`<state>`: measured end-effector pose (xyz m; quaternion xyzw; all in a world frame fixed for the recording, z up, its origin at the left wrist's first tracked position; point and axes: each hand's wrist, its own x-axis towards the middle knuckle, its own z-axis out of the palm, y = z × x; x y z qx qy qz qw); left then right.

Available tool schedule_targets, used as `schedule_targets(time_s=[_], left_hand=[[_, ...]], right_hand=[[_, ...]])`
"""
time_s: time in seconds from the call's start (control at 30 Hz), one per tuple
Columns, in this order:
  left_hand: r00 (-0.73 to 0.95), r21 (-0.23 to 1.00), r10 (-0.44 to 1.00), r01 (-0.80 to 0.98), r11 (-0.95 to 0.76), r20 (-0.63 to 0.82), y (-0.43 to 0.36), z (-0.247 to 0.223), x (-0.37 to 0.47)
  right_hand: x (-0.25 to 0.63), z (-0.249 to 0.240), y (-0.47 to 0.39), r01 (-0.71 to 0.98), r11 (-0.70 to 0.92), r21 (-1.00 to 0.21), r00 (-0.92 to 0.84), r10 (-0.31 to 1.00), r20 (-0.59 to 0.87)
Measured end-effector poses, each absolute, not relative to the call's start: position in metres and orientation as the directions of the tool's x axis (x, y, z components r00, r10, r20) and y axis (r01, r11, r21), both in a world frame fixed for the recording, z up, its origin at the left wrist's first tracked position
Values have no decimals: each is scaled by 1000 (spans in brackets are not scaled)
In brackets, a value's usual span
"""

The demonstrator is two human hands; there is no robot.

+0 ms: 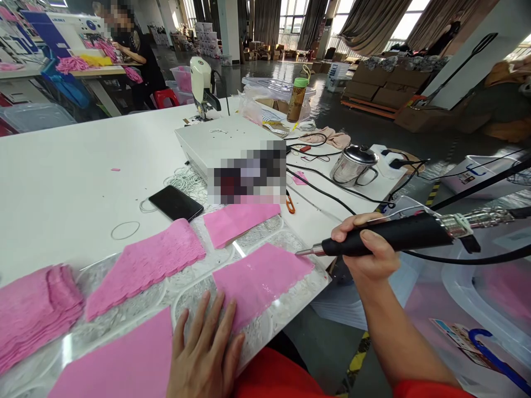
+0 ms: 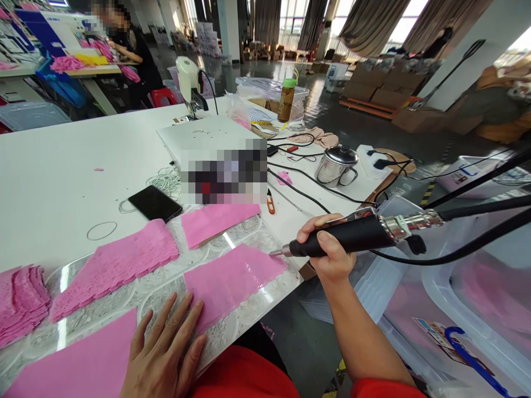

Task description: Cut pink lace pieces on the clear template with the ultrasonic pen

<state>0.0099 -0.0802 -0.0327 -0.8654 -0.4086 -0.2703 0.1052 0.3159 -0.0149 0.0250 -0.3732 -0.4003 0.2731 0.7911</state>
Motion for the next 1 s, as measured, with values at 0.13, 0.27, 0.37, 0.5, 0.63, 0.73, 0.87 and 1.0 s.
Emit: schedule_targets(time_s=[0.13,0.27,0.37,0.5,0.63,0.73,0.87,1.0], left_hand=[[532,23,642,760,-650,552,-80,-31,10],[522,38,651,764,-645,551,-80,-31,11],[511,53,663,769,-636,548,-80,-31,11],[507,65,652,760,-647,564,-82,-28,12],[494,106,611,718,-688,619,-88,-21,16],[582,55,523,634,-772,623,-92,-10,25],[783,-27,464,521,-853,415,-82,5,64],[854,5,502,506,-863,134,-54,8,124]], right_hand=[[315,25,-14,-172,575,-800,502,750,431],[314,26,-14,-150,569,-808,484,755,442],[314,27,-14,-147,561,-815,485,759,434],[321,26,-13,-121,618,-777,622,657,426],[337,15,-5,-71,662,-746,773,509,378],[347,3,1,8,666,-746,846,393,361],[349,-5,-5,8,664,-748,871,363,332],[342,-5,-23,-93,630,-771,860,441,257]])
